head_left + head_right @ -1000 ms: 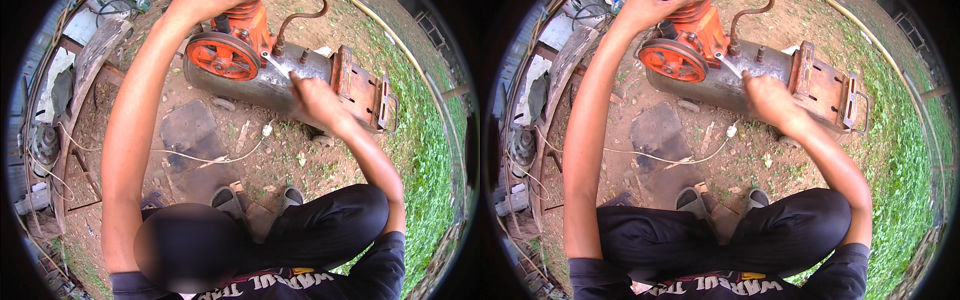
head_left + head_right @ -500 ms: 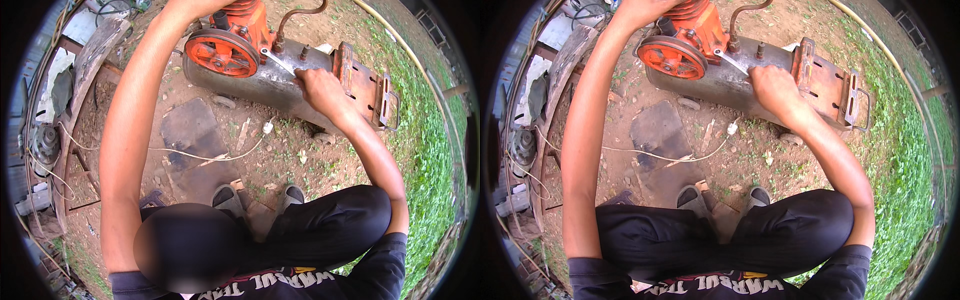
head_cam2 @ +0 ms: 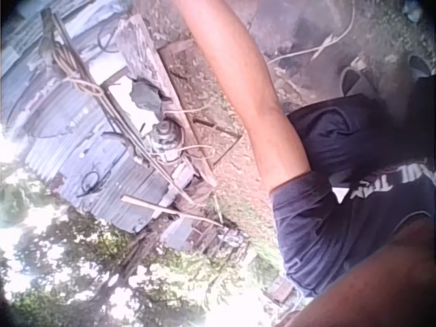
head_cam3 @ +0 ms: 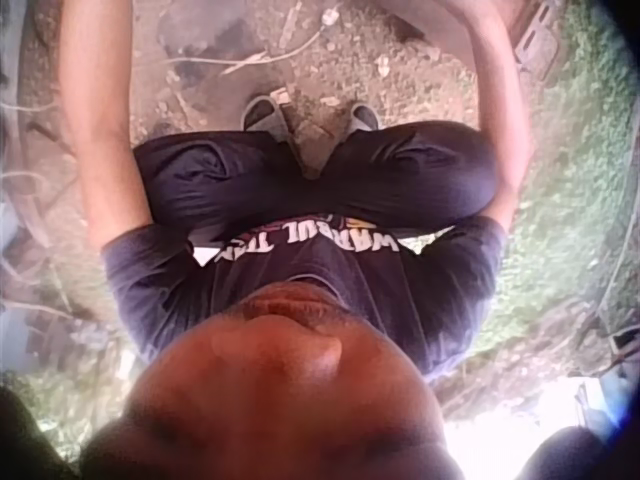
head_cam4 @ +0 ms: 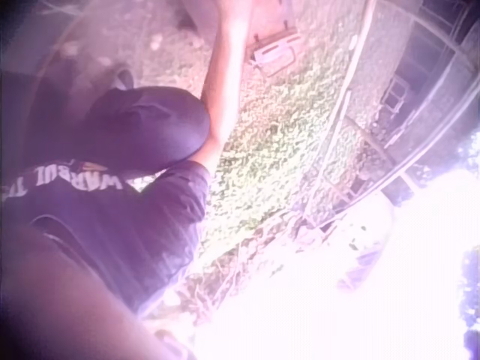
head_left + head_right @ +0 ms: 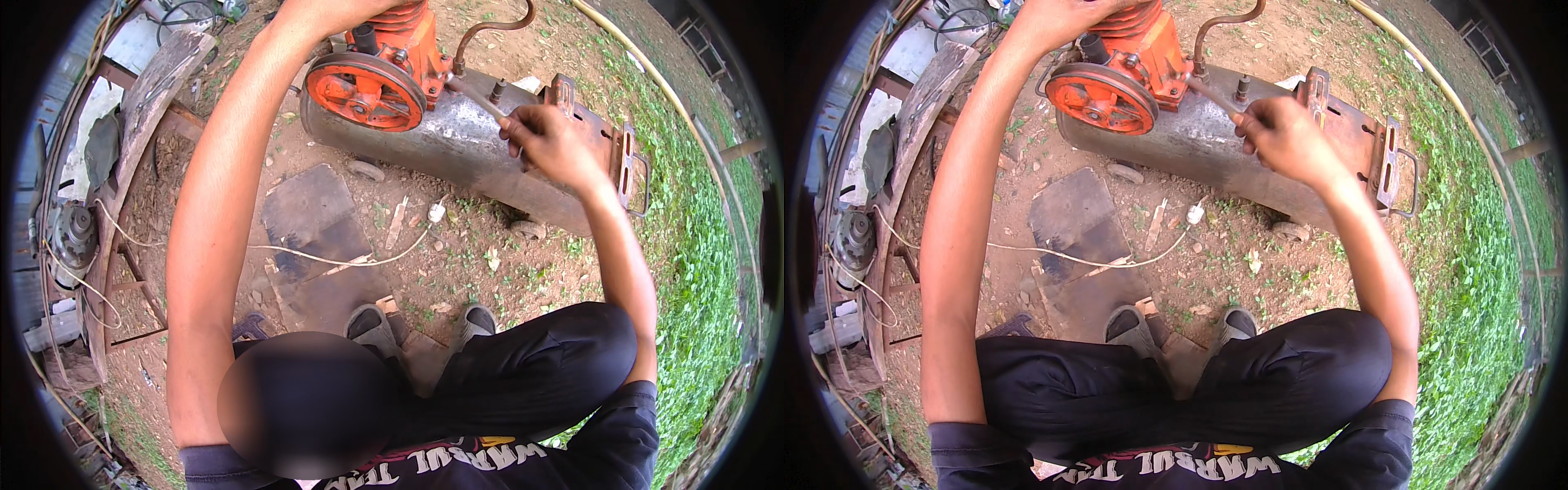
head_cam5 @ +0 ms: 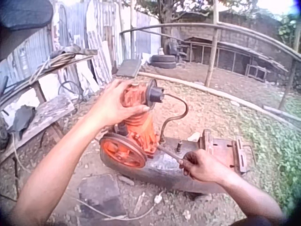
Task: The person uses a wrench to tighten bolts on a red compressor pump that is mounted on top of a horizontal metal tank.
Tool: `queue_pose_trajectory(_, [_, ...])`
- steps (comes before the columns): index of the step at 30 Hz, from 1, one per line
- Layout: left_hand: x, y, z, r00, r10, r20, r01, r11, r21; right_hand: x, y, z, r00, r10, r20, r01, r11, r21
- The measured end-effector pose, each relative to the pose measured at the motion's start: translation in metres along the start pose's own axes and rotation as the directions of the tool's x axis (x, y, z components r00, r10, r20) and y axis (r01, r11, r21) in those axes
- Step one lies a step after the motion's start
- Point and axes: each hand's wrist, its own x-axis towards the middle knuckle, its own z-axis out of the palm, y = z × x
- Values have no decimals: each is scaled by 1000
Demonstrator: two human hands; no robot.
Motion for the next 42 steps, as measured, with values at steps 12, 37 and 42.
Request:
queue_pose_trajectory(12, [2, 1, 2, 999, 21, -24, -22, 1000, -8, -6, 9, 67, 964, 179, 195, -265, 611, 746])
queue_pose_trajectory(37, [6, 3, 2, 1000, 12, 16, -11, 1000, -10, 23, 41, -2, 860, 271, 432, -465, 765, 445])
queue_pose_trajectory(42, [0, -1, 4, 1000, 21, -2, -21, 1000, -20, 16, 8, -11, 984, 168, 60, -169, 985, 26])
